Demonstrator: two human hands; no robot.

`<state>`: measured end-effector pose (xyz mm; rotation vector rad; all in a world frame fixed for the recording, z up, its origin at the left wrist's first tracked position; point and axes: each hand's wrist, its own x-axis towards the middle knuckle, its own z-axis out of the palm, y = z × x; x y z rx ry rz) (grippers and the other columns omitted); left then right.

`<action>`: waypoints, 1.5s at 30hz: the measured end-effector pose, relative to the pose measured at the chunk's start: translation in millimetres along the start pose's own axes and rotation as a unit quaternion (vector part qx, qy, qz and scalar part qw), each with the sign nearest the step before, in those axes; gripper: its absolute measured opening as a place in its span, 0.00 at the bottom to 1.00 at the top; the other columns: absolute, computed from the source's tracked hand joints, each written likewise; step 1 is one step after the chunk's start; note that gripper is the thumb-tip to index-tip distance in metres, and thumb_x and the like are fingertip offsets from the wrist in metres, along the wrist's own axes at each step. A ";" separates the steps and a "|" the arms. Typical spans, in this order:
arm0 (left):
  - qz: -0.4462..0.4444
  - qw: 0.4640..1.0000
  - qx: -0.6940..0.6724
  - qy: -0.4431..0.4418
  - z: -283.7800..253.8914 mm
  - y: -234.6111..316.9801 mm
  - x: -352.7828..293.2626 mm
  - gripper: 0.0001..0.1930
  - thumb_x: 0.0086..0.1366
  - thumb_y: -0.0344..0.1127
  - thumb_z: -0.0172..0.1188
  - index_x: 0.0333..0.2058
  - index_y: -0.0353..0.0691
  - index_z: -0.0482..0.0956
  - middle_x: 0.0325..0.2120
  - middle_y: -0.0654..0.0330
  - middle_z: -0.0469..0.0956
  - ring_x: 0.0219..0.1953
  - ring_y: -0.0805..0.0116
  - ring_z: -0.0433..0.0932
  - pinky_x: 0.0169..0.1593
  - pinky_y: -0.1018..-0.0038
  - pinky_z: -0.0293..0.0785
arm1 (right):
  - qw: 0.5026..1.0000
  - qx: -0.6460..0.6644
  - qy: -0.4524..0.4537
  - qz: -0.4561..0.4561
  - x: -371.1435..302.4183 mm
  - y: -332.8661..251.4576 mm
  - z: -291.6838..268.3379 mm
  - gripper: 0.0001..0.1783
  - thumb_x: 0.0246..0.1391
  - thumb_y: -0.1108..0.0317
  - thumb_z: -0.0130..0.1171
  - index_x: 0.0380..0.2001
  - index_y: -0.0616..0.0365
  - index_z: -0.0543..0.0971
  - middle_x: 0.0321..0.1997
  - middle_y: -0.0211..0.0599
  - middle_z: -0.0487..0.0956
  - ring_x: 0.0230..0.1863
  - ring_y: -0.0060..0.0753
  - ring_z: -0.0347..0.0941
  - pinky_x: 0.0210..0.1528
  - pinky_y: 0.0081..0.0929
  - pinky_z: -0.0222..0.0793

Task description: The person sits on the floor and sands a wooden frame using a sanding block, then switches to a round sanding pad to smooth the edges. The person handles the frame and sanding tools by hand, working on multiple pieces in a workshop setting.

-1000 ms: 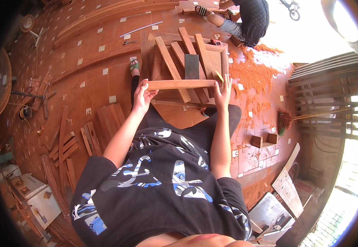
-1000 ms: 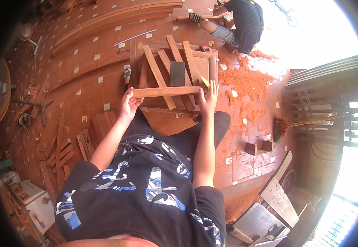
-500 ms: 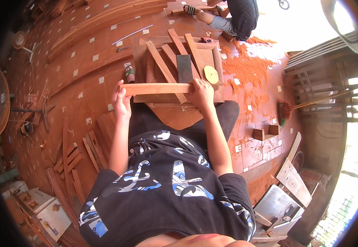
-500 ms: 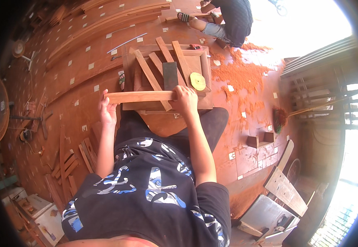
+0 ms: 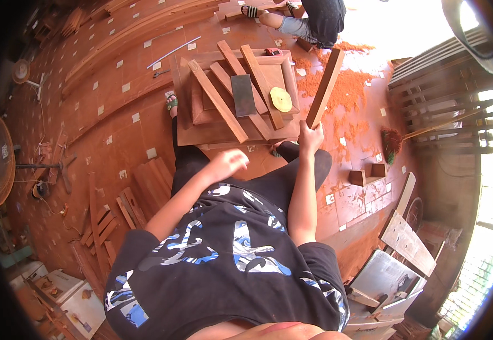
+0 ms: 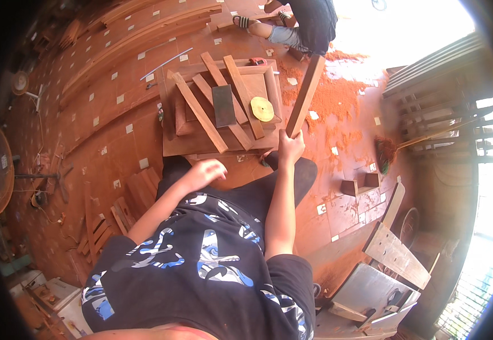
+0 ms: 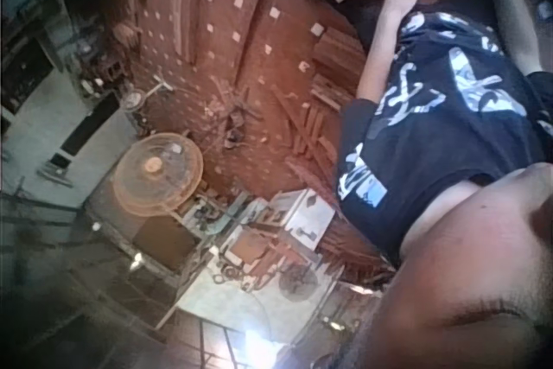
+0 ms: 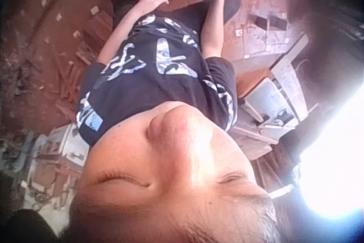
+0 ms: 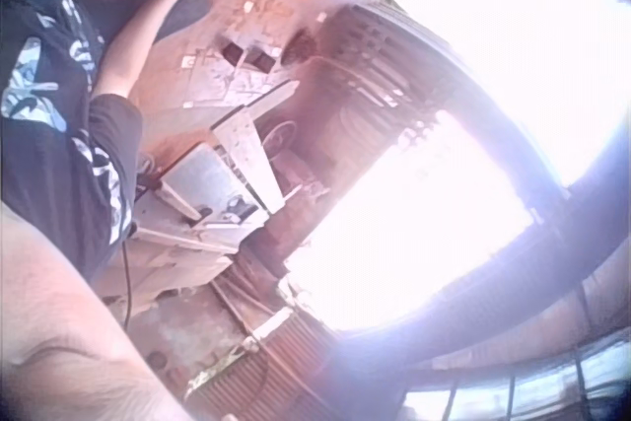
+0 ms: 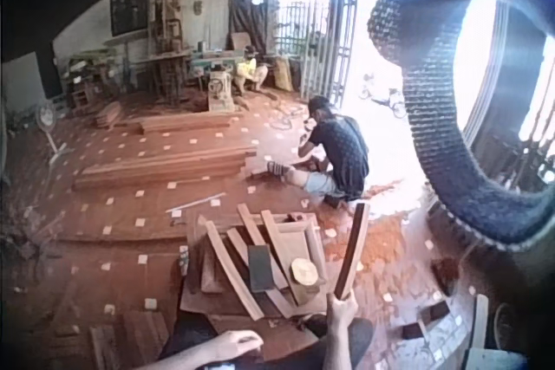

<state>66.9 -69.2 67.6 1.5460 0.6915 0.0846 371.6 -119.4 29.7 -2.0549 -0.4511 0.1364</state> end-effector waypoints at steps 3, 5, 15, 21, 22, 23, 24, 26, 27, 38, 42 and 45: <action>-0.151 0.939 0.217 -0.220 14.4 7.2 7.0 0.32 0.72 0.62 0.51 0.61 0.41 0.77 0.60 0.51 0.78 0.64 0.53 0.74 0.67 0.62 0.68 | 0.966 0.081 -0.130 0.206 12.8 21.1 -2.5 0.19 0.49 0.55 0.69 0.32 0.61 0.79 0.21 0.35 0.80 0.21 0.29 0.77 0.25 0.31 0.75; -0.190 0.913 0.267 -0.242 15.0 14.1 14.8 0.34 0.73 0.64 0.47 0.62 0.43 0.77 0.63 0.51 0.75 0.66 0.52 0.71 0.68 0.61 0.65 | 0.948 0.127 -0.160 0.244 13.4 37.0 6.5 0.16 0.53 0.59 0.67 0.27 0.59 0.75 0.18 0.32 0.74 0.15 0.27 0.70 0.19 0.29 0.71; -0.226 0.937 0.160 -0.212 8.1 -53.4 51.9 0.25 0.74 0.52 0.49 0.42 0.35 0.85 0.34 0.52 0.85 0.39 0.61 0.81 0.48 0.64 0.75 | 0.894 0.138 -0.260 0.338 23.8 37.8 -27.3 0.15 0.56 0.57 0.65 0.28 0.57 0.78 0.19 0.33 0.76 0.15 0.32 0.72 0.17 0.32 0.76; -0.288 0.928 0.125 -0.199 5.5 -110.7 75.1 0.20 0.74 0.48 0.49 0.40 0.34 0.81 0.33 0.54 0.84 0.31 0.64 0.82 0.36 0.66 0.77 | 0.931 -0.066 -0.208 0.293 24.4 23.5 -48.6 0.22 0.58 0.60 0.56 0.40 0.74 0.77 0.26 0.45 0.83 0.25 0.47 0.82 0.31 0.38 0.79; -0.291 0.921 0.156 -0.208 8.6 -118.0 78.6 0.21 0.73 0.48 0.50 0.41 0.35 0.81 0.33 0.54 0.84 0.31 0.64 0.82 0.36 0.66 0.77 | 0.913 -0.128 -0.264 0.285 28.0 33.1 -52.1 0.23 0.58 0.58 0.55 0.41 0.73 0.78 0.26 0.49 0.83 0.27 0.45 0.83 0.33 0.38 0.79; -0.292 0.914 0.185 -0.212 10.4 -115.0 81.1 0.21 0.73 0.49 0.51 0.42 0.35 0.81 0.34 0.54 0.84 0.31 0.64 0.82 0.36 0.66 0.77 | 0.895 -0.083 -0.306 0.314 27.3 29.8 -53.7 0.23 0.59 0.57 0.54 0.39 0.73 0.79 0.26 0.50 0.82 0.28 0.44 0.82 0.33 0.38 0.78; -0.292 0.907 0.212 -0.214 13.1 -111.9 83.7 0.21 0.72 0.49 0.52 0.42 0.35 0.81 0.34 0.54 0.84 0.31 0.64 0.82 0.36 0.66 0.78 | 0.885 -0.041 -0.323 0.332 26.5 27.6 -58.6 0.22 0.60 0.57 0.54 0.39 0.72 0.80 0.26 0.51 0.82 0.28 0.43 0.82 0.33 0.38 0.78; -0.296 0.892 0.255 -0.226 19.8 -110.2 91.0 0.21 0.71 0.50 0.53 0.44 0.35 0.80 0.34 0.53 0.84 0.31 0.64 0.82 0.36 0.65 0.78 | 0.871 0.037 -0.333 0.360 24.2 20.4 -73.7 0.21 0.61 0.57 0.53 0.37 0.70 0.81 0.27 0.51 0.82 0.28 0.41 0.81 0.33 0.38 0.78; -0.299 0.883 0.277 -0.231 21.2 -111.7 93.0 0.21 0.71 0.51 0.53 0.44 0.36 0.80 0.34 0.53 0.84 0.30 0.64 0.82 0.36 0.65 0.78 | 0.867 0.074 -0.326 0.369 22.8 17.7 -79.6 0.21 0.62 0.57 0.53 0.37 0.69 0.81 0.27 0.51 0.82 0.28 0.40 0.81 0.33 0.39 0.78; -0.233 0.856 0.402 -0.226 19.5 -127.3 93.0 0.23 0.67 0.52 0.54 0.47 0.38 0.81 0.43 0.48 0.85 0.47 0.52 0.84 0.51 0.60 0.77 | 0.861 0.087 -0.334 0.374 7.3 28.7 -75.9 0.21 0.58 0.57 0.59 0.36 0.70 0.82 0.29 0.48 0.83 0.25 0.43 0.82 0.31 0.35 0.78; -0.300 0.868 0.332 -0.214 9.1 -130.8 96.5 0.22 0.66 0.52 0.53 0.45 0.39 0.82 0.41 0.48 0.85 0.45 0.54 0.84 0.49 0.61 0.78 | 0.923 0.090 -0.232 0.294 -0.9 53.1 -50.6 0.24 0.56 0.55 0.56 0.37 0.72 0.81 0.31 0.54 0.84 0.33 0.45 0.85 0.39 0.38 0.79; -0.279 0.873 0.348 -0.197 5.7 -140.6 94.1 0.22 0.66 0.52 0.54 0.43 0.39 0.82 0.40 0.48 0.85 0.44 0.54 0.85 0.47 0.61 0.78 | 0.900 -0.065 -0.310 0.299 -3.5 17.2 -55.6 0.25 0.52 0.55 0.53 0.35 0.73 0.82 0.30 0.57 0.85 0.36 0.51 0.85 0.43 0.40 0.79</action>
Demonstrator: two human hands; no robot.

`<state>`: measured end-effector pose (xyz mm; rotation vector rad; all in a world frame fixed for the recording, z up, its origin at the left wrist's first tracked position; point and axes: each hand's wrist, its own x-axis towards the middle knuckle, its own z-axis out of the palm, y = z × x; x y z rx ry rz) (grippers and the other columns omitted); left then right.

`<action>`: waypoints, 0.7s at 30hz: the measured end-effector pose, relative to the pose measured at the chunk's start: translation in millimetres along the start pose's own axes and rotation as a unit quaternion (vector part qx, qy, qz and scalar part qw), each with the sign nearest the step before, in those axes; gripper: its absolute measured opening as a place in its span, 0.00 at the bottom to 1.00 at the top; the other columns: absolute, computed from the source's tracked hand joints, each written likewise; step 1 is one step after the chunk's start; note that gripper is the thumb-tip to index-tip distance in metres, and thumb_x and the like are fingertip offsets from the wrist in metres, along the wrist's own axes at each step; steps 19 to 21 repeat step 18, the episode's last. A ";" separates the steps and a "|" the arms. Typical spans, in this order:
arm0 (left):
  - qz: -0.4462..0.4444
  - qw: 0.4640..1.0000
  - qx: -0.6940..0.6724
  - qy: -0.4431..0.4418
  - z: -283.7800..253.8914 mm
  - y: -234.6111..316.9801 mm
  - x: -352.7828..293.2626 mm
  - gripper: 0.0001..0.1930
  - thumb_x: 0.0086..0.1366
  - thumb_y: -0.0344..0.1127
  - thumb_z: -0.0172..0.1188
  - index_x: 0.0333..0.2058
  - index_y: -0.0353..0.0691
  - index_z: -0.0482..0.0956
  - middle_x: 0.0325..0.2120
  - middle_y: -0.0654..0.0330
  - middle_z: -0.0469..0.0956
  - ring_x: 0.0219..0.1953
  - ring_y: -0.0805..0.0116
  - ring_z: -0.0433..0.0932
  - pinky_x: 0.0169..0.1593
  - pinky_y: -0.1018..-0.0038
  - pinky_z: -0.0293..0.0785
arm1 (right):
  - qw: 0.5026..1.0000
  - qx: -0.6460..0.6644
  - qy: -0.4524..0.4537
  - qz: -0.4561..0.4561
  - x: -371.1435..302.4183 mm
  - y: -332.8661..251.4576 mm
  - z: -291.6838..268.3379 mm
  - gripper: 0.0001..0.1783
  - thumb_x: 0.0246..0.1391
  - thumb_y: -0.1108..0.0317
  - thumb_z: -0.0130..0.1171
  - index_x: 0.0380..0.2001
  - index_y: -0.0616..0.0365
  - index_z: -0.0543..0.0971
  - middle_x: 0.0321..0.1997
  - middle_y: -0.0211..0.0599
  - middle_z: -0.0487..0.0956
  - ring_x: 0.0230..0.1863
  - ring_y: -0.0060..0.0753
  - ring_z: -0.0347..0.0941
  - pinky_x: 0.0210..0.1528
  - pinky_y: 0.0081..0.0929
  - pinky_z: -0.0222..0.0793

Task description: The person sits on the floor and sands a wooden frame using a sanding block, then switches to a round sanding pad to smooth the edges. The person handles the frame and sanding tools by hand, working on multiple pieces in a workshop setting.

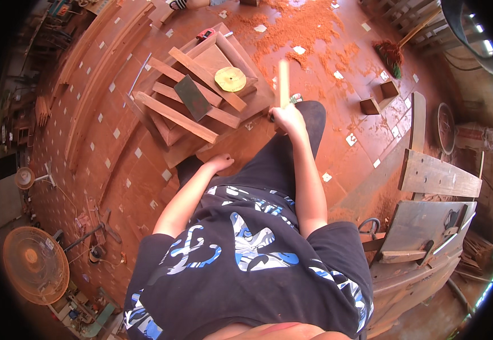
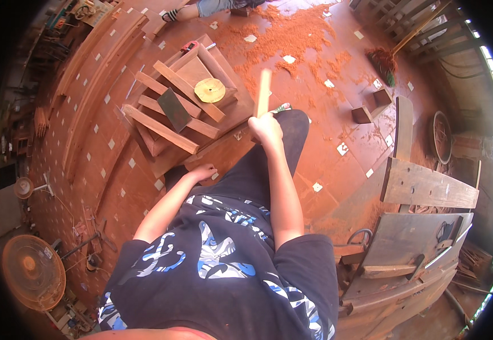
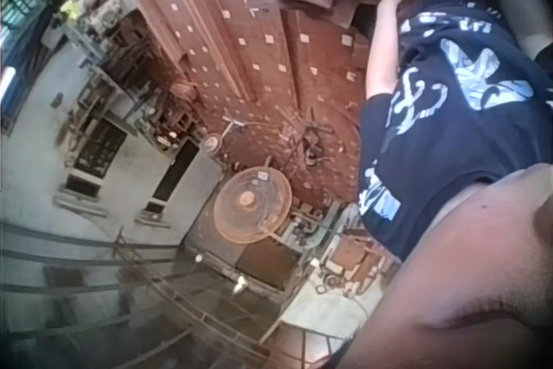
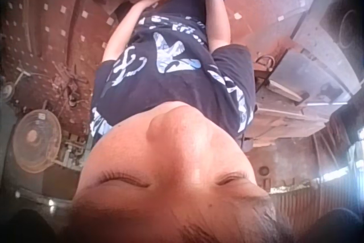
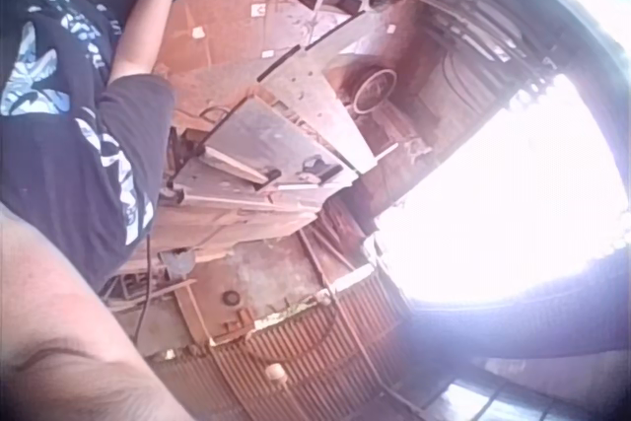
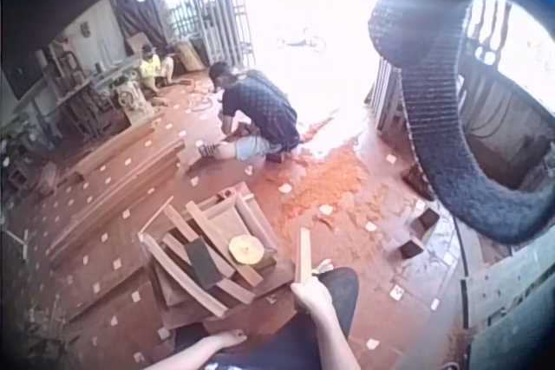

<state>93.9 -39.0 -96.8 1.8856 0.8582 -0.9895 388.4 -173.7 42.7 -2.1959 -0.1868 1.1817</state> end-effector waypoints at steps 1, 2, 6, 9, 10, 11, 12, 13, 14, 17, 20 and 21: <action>0.006 1.000 0.002 -0.002 -0.3 1.0 0.0 0.22 0.66 0.52 0.54 0.43 0.39 0.82 0.40 0.48 0.85 0.44 0.54 0.84 0.47 0.61 0.78 | 0.998 0.023 -0.060 0.000 5.7 4.6 -3.4 0.25 0.52 0.55 0.54 0.33 0.72 0.82 0.30 0.56 0.85 0.36 0.50 0.85 0.43 0.40 0.79; 0.010 1.000 0.001 -0.003 0.4 2.6 -1.1 0.22 0.66 0.52 0.54 0.43 0.38 0.82 0.40 0.48 0.85 0.44 0.54 0.84 0.47 0.61 0.78 | 0.999 0.003 -0.041 0.015 4.0 3.5 -7.6 0.25 0.51 0.54 0.54 0.32 0.71 0.83 0.30 0.55 0.85 0.36 0.49 0.86 0.43 0.40 0.79; 0.012 1.000 0.010 0.007 2.0 6.5 -4.1 0.22 0.66 0.52 0.54 0.44 0.39 0.82 0.40 0.48 0.85 0.44 0.53 0.84 0.47 0.61 0.78 | 0.995 -0.075 0.070 0.021 -11.8 -1.4 -20.5 0.32 0.51 0.53 0.55 0.48 0.73 0.78 0.31 0.51 0.86 0.35 0.47 0.85 0.42 0.41 0.79; 0.078 0.993 0.091 0.008 7.6 -0.6 -1.3 0.21 0.68 0.50 0.55 0.43 0.37 0.82 0.33 0.53 0.85 0.35 0.57 0.84 0.35 0.60 0.77 | 0.990 -0.081 0.116 0.016 -14.8 -6.4 -4.2 0.40 0.51 0.54 0.54 0.60 0.77 0.66 0.32 0.51 0.86 0.36 0.47 0.85 0.44 0.41 0.79; 0.069 0.993 0.096 0.000 10.4 -3.5 0.8 0.21 0.68 0.50 0.55 0.43 0.37 0.82 0.33 0.53 0.85 0.35 0.56 0.84 0.36 0.60 0.77 | 0.993 -0.064 0.096 0.022 -16.3 -7.9 -2.5 0.43 0.52 0.54 0.53 0.63 0.78 0.62 0.32 0.51 0.86 0.37 0.48 0.85 0.45 0.41 0.79; 0.063 0.993 0.100 -0.008 9.9 1.5 0.3 0.21 0.68 0.50 0.55 0.43 0.37 0.82 0.33 0.53 0.85 0.35 0.56 0.84 0.37 0.61 0.77 | 0.997 -0.051 0.052 0.021 -10.9 -5.8 -4.3 0.44 0.52 0.54 0.53 0.64 0.79 0.60 0.33 0.53 0.86 0.38 0.48 0.86 0.46 0.41 0.79; 0.057 0.993 0.104 -0.016 8.8 6.1 -0.5 0.21 0.68 0.50 0.55 0.43 0.37 0.82 0.33 0.52 0.85 0.35 0.56 0.84 0.38 0.61 0.77 | 0.999 -0.038 0.009 0.020 -4.1 -4.5 -8.5 0.45 0.53 0.54 0.52 0.66 0.80 0.58 0.34 0.54 0.86 0.39 0.48 0.86 0.48 0.41 0.79; 0.049 0.995 0.081 -0.019 7.0 10.1 -1.4 0.21 0.68 0.51 0.55 0.43 0.37 0.82 0.33 0.52 0.85 0.36 0.55 0.84 0.40 0.61 0.77 | 0.999 -0.030 -0.006 0.018 0.6 -1.5 -11.0 0.47 0.54 0.53 0.52 0.67 0.80 0.55 0.35 0.56 0.86 0.40 0.48 0.86 0.49 0.42 0.79; 0.037 0.997 0.057 -0.022 6.1 9.6 -1.8 0.21 0.68 0.51 0.55 0.44 0.37 0.82 0.34 0.51 0.85 0.36 0.54 0.84 0.41 0.62 0.77 | 0.999 -0.022 -0.024 0.016 0.0 -3.9 -13.1 0.49 0.54 0.53 0.52 0.69 0.80 0.51 0.36 0.57 0.85 0.41 0.49 0.86 0.50 0.42 0.78; 0.047 0.998 0.038 -0.007 5.9 3.0 1.9 0.23 0.66 0.53 0.55 0.46 0.39 0.82 0.39 0.47 0.85 0.42 0.57 0.85 0.48 0.60 0.77 | 0.998 -0.021 0.055 0.004 -4.7 -9.0 -12.2 0.56 0.55 0.52 0.53 0.74 0.76 0.39 0.40 0.61 0.85 0.44 0.47 0.86 0.52 0.41 0.79; 0.057 0.998 0.041 0.002 7.0 -3.5 5.5 0.24 0.65 0.54 0.55 0.47 0.40 0.82 0.41 0.45 0.85 0.45 0.59 0.85 0.50 0.60 0.77 | 0.994 -0.024 0.111 0.001 -7.9 -10.4 -3.1 0.58 0.54 0.52 0.54 0.76 0.72 0.36 0.42 0.61 0.85 0.43 0.46 0.86 0.52 0.40 0.79; 0.057 0.998 0.041 0.002 7.0 -3.5 5.5 0.24 0.65 0.54 0.55 0.47 0.40 0.82 0.41 0.45 0.85 0.45 0.59 0.85 0.50 0.60 0.77 | 0.994 -0.024 0.111 0.001 -7.9 -10.4 -3.1 0.58 0.54 0.52 0.54 0.76 0.72 0.36 0.42 0.61 0.85 0.43 0.46 0.86 0.52 0.40 0.79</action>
